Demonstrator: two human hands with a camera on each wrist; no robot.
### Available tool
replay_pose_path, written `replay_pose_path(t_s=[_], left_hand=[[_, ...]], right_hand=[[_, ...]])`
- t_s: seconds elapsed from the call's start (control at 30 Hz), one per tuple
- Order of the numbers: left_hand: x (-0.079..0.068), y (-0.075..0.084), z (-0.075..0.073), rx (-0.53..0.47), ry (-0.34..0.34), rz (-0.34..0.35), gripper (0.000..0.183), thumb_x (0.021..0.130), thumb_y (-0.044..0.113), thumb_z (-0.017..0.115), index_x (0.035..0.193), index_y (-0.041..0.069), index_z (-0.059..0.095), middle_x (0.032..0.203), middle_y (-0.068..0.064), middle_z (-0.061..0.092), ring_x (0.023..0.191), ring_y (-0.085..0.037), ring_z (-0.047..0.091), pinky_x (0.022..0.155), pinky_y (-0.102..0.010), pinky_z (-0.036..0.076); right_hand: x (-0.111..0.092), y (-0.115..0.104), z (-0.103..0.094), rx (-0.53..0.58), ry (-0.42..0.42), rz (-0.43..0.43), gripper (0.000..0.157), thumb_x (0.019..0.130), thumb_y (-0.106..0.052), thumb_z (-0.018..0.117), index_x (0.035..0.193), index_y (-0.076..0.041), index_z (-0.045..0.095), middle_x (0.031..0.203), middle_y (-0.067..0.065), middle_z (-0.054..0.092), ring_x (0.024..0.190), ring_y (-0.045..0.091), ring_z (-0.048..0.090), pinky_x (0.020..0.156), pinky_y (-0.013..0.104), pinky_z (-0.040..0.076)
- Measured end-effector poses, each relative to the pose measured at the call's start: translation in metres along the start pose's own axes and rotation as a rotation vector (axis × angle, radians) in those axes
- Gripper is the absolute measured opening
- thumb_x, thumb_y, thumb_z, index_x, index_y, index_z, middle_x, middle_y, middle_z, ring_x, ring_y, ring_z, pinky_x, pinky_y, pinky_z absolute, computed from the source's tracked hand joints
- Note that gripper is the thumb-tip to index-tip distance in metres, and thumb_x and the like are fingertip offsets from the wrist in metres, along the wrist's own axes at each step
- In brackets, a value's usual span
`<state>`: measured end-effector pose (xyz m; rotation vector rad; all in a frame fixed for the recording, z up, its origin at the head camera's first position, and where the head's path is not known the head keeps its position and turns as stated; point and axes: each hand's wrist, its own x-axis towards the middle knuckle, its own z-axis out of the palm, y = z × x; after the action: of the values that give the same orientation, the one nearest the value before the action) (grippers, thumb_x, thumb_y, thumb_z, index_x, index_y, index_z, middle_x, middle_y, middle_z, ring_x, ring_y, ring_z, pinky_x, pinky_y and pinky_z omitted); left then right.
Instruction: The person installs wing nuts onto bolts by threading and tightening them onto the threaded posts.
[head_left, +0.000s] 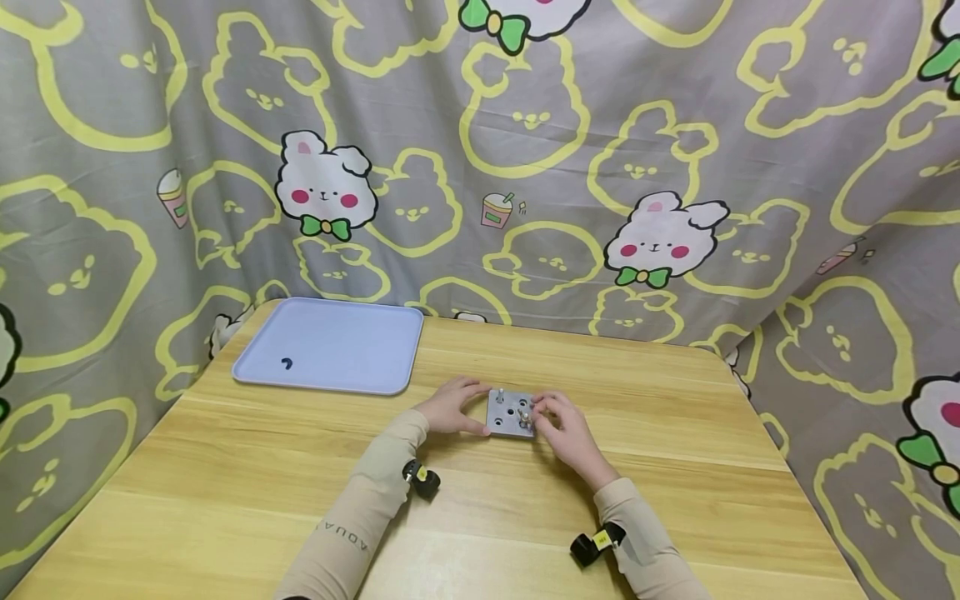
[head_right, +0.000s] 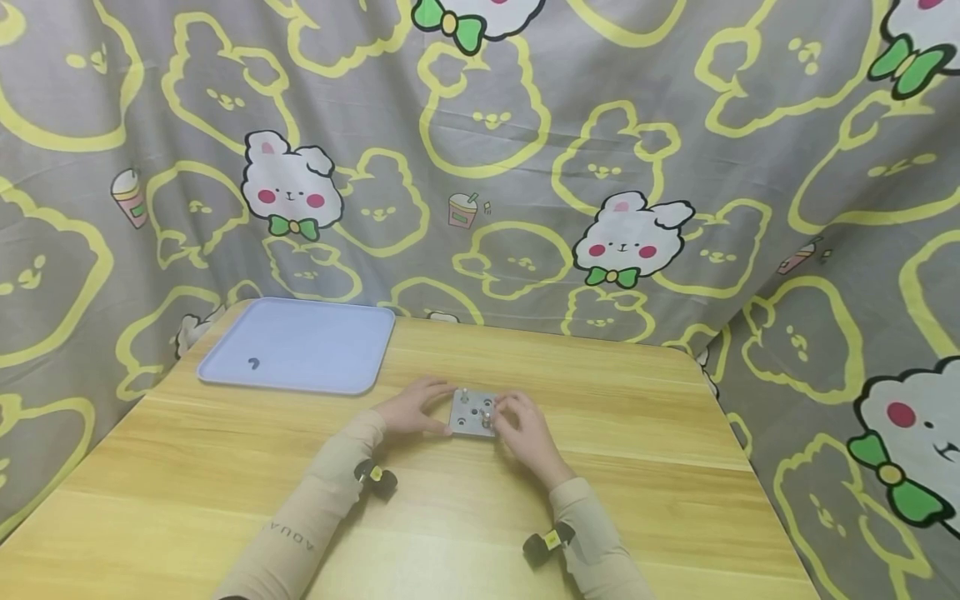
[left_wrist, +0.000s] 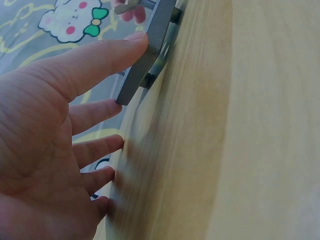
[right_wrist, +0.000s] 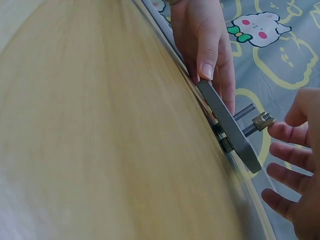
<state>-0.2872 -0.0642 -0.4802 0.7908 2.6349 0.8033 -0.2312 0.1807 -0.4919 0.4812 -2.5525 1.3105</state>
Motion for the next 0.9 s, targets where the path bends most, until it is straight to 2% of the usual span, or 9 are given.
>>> replay_pose_path(t_s=[0.17, 0.43, 0.5, 0.67, 0.83, 0.9], left_hand=[[0.0003, -0.0002, 0.0001, 0.000, 0.002, 0.001, 0.084, 0.078, 0.043, 0.077, 0.148, 0.017, 0.040, 0.157, -0.019, 0.031, 0.147, -0.042, 0.021, 0.121, -0.058, 0.015], [0.0002, -0.0005, 0.0004, 0.001, 0.005, 0.004, 0.083, 0.078, 0.043, 0.077, 0.148, 0.016, 0.041, 0.156, -0.020, 0.032, 0.147, -0.042, 0.021, 0.120, -0.058, 0.016], [0.0001, -0.0003, 0.0000, 0.000, 0.004, 0.002, 0.083, 0.078, 0.043, 0.077, 0.148, 0.016, 0.041, 0.156, -0.020, 0.032, 0.147, -0.042, 0.021, 0.121, -0.058, 0.015], [-0.0005, 0.0000, -0.0001, -0.002, 0.005, 0.002, 0.083, 0.078, 0.043, 0.077, 0.148, 0.016, 0.041, 0.156, -0.020, 0.032, 0.147, -0.042, 0.021, 0.120, -0.058, 0.016], [-0.0005, -0.0007, 0.0000, 0.004, 0.000, 0.004, 0.083, 0.078, 0.043, 0.077, 0.148, 0.017, 0.040, 0.157, -0.019, 0.031, 0.148, -0.041, 0.021, 0.121, -0.057, 0.015], [-0.0003, -0.0009, 0.0000, 0.003, -0.001, 0.005, 0.084, 0.078, 0.043, 0.077, 0.148, 0.017, 0.040, 0.157, -0.019, 0.031, 0.148, -0.041, 0.021, 0.121, -0.057, 0.015]], right_hand=[[0.0003, 0.0008, -0.0001, -0.029, -0.003, -0.017, 0.013, 0.077, -0.002, 0.069, 0.083, -0.011, 0.061, 0.116, 0.013, 0.065, 0.111, 0.031, 0.061, 0.091, 0.048, 0.053], [-0.0001, 0.0044, 0.0017, -0.045, -0.016, 0.000, 0.036, 0.079, -0.006, 0.076, 0.111, -0.004, 0.062, 0.118, 0.013, 0.063, 0.112, 0.032, 0.059, 0.093, 0.051, 0.053], [0.0001, 0.0051, 0.0019, -0.051, -0.020, -0.004, 0.033, 0.079, -0.007, 0.077, 0.109, -0.006, 0.063, 0.118, 0.012, 0.063, 0.112, 0.031, 0.059, 0.092, 0.051, 0.053], [0.0005, 0.0046, 0.0013, -0.050, -0.021, 0.001, 0.020, 0.079, -0.012, 0.078, 0.092, -0.014, 0.062, 0.116, 0.010, 0.064, 0.111, 0.029, 0.060, 0.089, 0.047, 0.052], [0.0005, 0.0036, 0.0006, -0.038, -0.025, 0.008, 0.007, 0.085, -0.010, 0.069, 0.082, -0.014, 0.063, 0.117, 0.011, 0.065, 0.113, 0.032, 0.060, 0.095, 0.050, 0.051], [0.0006, 0.0034, 0.0007, -0.029, -0.024, 0.009, 0.008, 0.085, -0.007, 0.065, 0.081, -0.014, 0.064, 0.117, 0.011, 0.065, 0.114, 0.032, 0.060, 0.097, 0.051, 0.050]])
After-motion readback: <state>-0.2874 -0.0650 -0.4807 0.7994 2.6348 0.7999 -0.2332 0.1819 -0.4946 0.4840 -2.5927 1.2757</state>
